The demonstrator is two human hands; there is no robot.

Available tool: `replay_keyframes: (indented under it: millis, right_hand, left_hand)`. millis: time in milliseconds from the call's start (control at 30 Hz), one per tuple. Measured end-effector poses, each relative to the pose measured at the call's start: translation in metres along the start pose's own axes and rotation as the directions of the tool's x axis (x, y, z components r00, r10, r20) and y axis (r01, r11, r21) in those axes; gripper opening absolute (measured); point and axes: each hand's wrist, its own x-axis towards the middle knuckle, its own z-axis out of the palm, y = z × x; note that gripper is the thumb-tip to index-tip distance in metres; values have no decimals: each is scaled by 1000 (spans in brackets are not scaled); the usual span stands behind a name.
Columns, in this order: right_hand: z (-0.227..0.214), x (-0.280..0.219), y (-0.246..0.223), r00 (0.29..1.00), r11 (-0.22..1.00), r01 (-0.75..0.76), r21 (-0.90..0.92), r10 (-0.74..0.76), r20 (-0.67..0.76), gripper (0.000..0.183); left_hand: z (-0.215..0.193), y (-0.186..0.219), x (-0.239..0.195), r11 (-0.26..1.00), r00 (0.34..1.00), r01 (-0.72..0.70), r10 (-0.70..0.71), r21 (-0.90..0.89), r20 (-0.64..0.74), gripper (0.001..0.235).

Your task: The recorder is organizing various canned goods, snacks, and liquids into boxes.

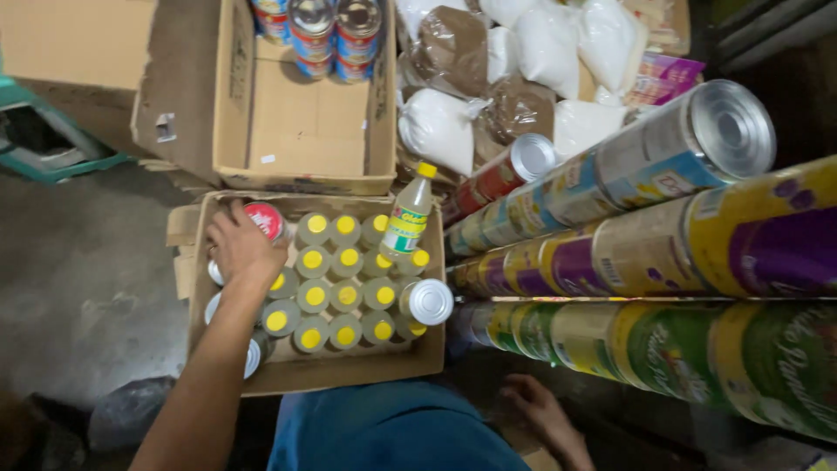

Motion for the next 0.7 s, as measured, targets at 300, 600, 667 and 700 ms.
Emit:
replay_keyframes:
  millis: [300, 600, 667, 700]
  right_hand:
    - [-126, -161, -226, 832, 930, 201, -307, -328, -447, 62]
    - [-37, -211, -364, 604, 829, 418, -372, -559, -568, 72]
    - [-17, -211, -382, 570, 829, 449, -335, -554, -606, 68]
    - [-12, -212, -383, 556, 826, 441, -350, -558, -615, 65]
  left_hand:
    - [-68, 91, -73, 829, 889, -454, 398, -325, -227, 53]
    - [-151, 189, -155, 247, 599, -684, 727, -686, -336, 35]
    - [-153, 191, -165, 210, 567, -678, 759, -704, -319, 35]
    - [-150, 190, -170, 203, 545, -659, 793, -724, -274, 36]
